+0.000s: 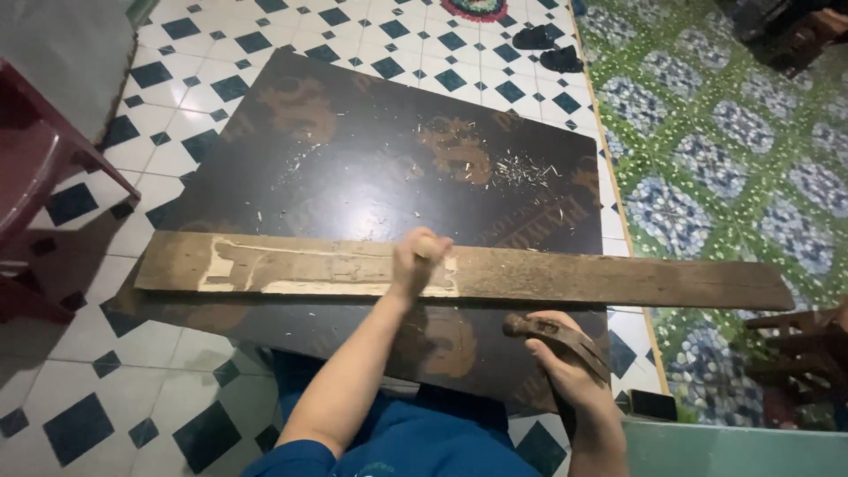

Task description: Using a hammer and a chisel to carve a shape into a wooden plank on the floor.

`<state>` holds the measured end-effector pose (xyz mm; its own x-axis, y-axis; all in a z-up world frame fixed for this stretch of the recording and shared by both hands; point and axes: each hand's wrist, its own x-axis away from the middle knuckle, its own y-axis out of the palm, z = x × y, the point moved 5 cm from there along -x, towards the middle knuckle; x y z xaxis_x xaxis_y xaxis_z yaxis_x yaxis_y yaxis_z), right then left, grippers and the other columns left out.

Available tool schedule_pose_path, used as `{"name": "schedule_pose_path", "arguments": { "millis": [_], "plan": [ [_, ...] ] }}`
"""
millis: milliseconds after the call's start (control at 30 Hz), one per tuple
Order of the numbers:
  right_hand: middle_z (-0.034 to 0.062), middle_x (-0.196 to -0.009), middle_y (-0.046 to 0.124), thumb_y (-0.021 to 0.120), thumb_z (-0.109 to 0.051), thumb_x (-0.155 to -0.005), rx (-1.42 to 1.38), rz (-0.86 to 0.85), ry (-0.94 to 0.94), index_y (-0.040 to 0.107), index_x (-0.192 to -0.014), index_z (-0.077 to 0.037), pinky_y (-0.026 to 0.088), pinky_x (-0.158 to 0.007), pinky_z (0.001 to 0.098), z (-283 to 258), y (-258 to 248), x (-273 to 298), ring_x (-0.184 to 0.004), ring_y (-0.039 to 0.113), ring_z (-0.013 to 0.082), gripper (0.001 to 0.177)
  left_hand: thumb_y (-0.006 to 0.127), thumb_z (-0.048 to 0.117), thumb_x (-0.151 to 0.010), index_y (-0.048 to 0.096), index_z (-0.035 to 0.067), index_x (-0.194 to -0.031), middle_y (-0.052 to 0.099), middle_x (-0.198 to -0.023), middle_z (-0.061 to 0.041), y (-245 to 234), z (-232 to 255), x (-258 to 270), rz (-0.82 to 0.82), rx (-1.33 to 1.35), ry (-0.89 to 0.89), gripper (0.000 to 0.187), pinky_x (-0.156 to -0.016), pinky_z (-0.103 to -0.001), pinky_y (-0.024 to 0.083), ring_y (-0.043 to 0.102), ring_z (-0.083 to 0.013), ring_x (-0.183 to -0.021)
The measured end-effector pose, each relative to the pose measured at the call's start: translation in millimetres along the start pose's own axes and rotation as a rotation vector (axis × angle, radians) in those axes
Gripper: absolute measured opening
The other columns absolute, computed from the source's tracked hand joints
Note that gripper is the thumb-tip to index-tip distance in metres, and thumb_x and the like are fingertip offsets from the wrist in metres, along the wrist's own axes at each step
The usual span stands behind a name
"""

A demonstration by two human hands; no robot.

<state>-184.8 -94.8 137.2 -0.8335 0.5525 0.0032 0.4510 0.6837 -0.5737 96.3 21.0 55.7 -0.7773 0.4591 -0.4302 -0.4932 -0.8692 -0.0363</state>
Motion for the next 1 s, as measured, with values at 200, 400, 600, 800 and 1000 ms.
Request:
{"name": "schedule_pose_path", "arguments": {
  "millis": [200,400,600,800,1000],
  "plan": [
    [0.0018,-0.098,0.076,0.069,-0.041,-0.087,-0.108,-0.039,-0.091,0.07,-0.119,-0.015,0.059,-0.068,0.027,-20.5,11.2,-4.3,-0.076,0.071,0.0134,0.041,0.064,0.038,-0.096,0.042,0.019,-0.063,0.041,-0.056,0.007,-25.1,-17.5,6.9,0.056,0.313,-0.059,0.044,-0.048,-0.022,0.032,0.036,-0.0079,-0.049],
    [-0.0001,-0.099,0.075,0.068,-0.049,-0.085,-0.108,-0.067,-0.087,0.07,-0.119,-0.015,0.059,-0.073,0.0282,-33.0,16.7,-6.9,-0.083,0.071,0.0132,0.048,0.061,0.007,-0.094,0.047,0.015,-0.071,0.044,-0.058,0.006,-21.8,-21.7,14.4,0.07,0.481,0.028,0.028,-0.043,-0.022,0.03,0.037,-0.0069,-0.048],
    [0.0026,-0.117,0.074,0.063,-0.053,-0.087,-0.154,-0.155,-0.095,0.062,-0.128,-0.018,0.061,-0.08,0.0323,-38.5,45.5,-2.9,-0.087,0.076,0.016,0.054,0.055,0.021,-0.093,0.044,0.015,-0.074,0.046,-0.071,0.002,-2.7,-38.9,34.4,0.001,-0.091,-0.017,0.023,-0.059,-0.025,0.041,0.043,-0.013,-0.063],
    [0.0143,-0.156,0.043,0.062,-0.022,-0.097,-0.3,-0.534,-0.312,0.035,-0.153,-0.009,0.035,-0.12,0.0464,-130.0,92.0,25.7,-0.144,0.045,0.0299,0.063,0.058,0.011,-0.097,0.05,0.014,-0.08,0.052,-0.077,0.0,-11.5,-29.6,39.7,0.071,0.063,0.247,0.019,-0.068,-0.027,0.045,0.048,-0.0155,-0.071],
    [0.0266,-0.131,0.064,0.057,-0.028,-0.101,-0.167,-0.333,-0.6,0.039,-0.149,-0.002,0.053,-0.098,0.0453,-137.3,132.1,24.4,-0.114,0.068,0.039,0.057,0.062,0.006,-0.089,0.051,0.012,-0.077,0.054,-0.081,-0.002,-21.9,23.3,37.8,0.142,0.321,0.263,0.017,-0.082,-0.033,0.047,0.056,-0.0184,-0.079]
  ]
}}
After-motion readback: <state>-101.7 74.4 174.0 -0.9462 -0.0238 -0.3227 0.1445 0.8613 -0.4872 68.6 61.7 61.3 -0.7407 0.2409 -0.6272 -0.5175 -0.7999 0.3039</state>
